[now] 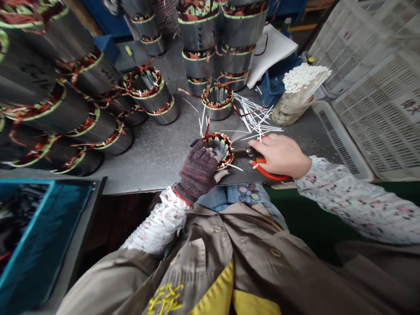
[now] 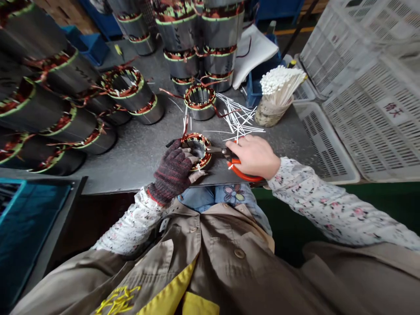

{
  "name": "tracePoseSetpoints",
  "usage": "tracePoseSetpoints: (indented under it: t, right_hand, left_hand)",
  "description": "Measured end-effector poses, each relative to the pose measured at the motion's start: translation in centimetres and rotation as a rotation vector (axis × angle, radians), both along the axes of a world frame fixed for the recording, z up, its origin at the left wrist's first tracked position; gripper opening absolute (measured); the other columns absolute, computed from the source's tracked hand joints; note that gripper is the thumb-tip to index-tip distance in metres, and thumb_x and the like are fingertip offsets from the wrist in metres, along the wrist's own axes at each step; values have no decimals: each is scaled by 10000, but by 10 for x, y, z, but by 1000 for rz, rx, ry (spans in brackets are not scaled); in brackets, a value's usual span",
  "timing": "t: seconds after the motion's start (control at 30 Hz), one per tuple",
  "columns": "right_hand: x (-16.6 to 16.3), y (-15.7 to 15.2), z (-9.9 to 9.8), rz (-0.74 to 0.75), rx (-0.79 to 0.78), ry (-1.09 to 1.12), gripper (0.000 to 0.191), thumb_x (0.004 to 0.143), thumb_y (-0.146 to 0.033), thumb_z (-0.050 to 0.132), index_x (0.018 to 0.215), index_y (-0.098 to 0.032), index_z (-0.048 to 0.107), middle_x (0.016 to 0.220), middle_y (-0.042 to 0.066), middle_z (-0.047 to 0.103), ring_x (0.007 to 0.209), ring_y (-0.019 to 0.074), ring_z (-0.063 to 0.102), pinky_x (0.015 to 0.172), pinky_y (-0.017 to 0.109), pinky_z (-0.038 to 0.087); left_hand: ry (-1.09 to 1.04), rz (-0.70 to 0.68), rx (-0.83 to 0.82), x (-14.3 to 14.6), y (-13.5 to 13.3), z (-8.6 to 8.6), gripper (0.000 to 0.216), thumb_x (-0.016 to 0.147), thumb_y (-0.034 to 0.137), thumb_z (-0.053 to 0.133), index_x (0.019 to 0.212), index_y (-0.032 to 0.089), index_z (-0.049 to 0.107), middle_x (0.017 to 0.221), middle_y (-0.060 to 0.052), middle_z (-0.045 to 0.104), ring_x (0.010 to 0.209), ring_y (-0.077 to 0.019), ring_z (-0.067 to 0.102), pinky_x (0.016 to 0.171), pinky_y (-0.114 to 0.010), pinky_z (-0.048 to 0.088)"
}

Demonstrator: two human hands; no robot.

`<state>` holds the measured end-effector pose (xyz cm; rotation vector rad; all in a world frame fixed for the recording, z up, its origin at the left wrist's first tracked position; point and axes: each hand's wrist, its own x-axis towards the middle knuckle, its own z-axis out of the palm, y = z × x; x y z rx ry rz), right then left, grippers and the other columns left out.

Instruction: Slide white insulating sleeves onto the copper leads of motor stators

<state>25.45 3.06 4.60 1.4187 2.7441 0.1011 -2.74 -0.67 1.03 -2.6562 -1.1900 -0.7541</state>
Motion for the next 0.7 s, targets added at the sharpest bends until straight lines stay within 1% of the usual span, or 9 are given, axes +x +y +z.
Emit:
tracePoseSetpoints:
  t: [0.07, 0.13, 0.27, 0.37, 0.47, 0.57, 0.63, 0.67, 0.7]
  right_hand:
    - [-1, -2, 4, -33, -8, -44, 509, 904, -424, 522, 1311, -159, 675, 953, 132, 771, 838, 279, 658, 693, 361, 385]
    - [-2, -5, 8, -18, -3, -33, 458, 912, -393, 501, 1273, -186, 690, 901, 107, 769, 774, 255, 641, 655, 356, 350]
    - [-5, -15, 16, 169, 33, -25, 459, 884, -387, 539, 1264, -179, 688, 921, 125, 758, 838, 275, 643, 689, 366, 370]
    - [-13, -22, 19, 191, 2, -65, 434, 890, -379, 529, 1230, -173, 704, 891, 135, 753, 838, 289, 652, 688, 371, 372]
    - [-18, -23, 18, 65, -92, -55, 410, 908, -366, 508, 1229, -209, 708, 905, 120, 768, 831, 288, 680, 676, 367, 389]
    - [-11, -15, 9, -182, -178, 53, 506, 934, -461, 506, 1360, -223, 640, 997, 123, 781, 885, 313, 713, 713, 380, 463]
    - [2, -6, -5, -298, -218, 173, 661, 897, -510, 565, 1474, -189, 540, 1109, 151, 769, 975, 345, 721, 779, 408, 524]
    - [9, -2, -14, -318, -222, 241, 737, 866, -510, 603, 1508, -166, 497, 1177, 169, 752, 1037, 361, 715, 828, 429, 546]
    - [17, 3, -25, -277, -214, 314, 761, 834, -467, 628, 1506, -136, 491, 1271, 192, 716, 1133, 373, 692, 912, 450, 552]
  left_hand:
    - [28, 19, 2, 1, 0, 1, 400, 972, 554, 609, 1032, 172, 710, 977, -102, 731, 1075, -275, 679, 1188, -573, 463]
    - [49, 31, 11, 1, 1, 1, 410, 973, 561, 603, 1020, 169, 713, 971, -103, 728, 1055, -272, 677, 1187, -580, 461]
    - [68, 22, -2, 0, 1, -1, 437, 974, 577, 588, 1029, 162, 717, 960, -102, 723, 1055, -272, 675, 1198, -574, 451]
    - [82, 39, -31, -1, 1, 3, 448, 976, 585, 577, 1021, 164, 724, 970, -105, 723, 1050, -270, 678, 1213, -565, 431]
    - [157, 64, -116, 2, 1, 16, 459, 954, 597, 606, 1017, 161, 736, 981, -116, 736, 1065, -289, 684, 1199, -567, 432]
    - [316, 123, -247, 12, 1, 32, 479, 867, 599, 726, 994, 137, 749, 971, -137, 753, 1069, -327, 697, 1146, -570, 455]
    - [397, 150, -315, 19, 0, 37, 465, 828, 569, 780, 979, 130, 755, 960, -145, 766, 1052, -344, 710, 1110, -569, 472]
    - [406, 153, -331, 22, 0, 36, 461, 828, 568, 783, 978, 133, 759, 950, -144, 771, 1038, -344, 718, 1100, -566, 479]
    - [385, 144, -334, 23, 0, 34, 470, 838, 588, 769, 974, 138, 762, 934, -142, 773, 1021, -339, 726, 1098, -560, 486]
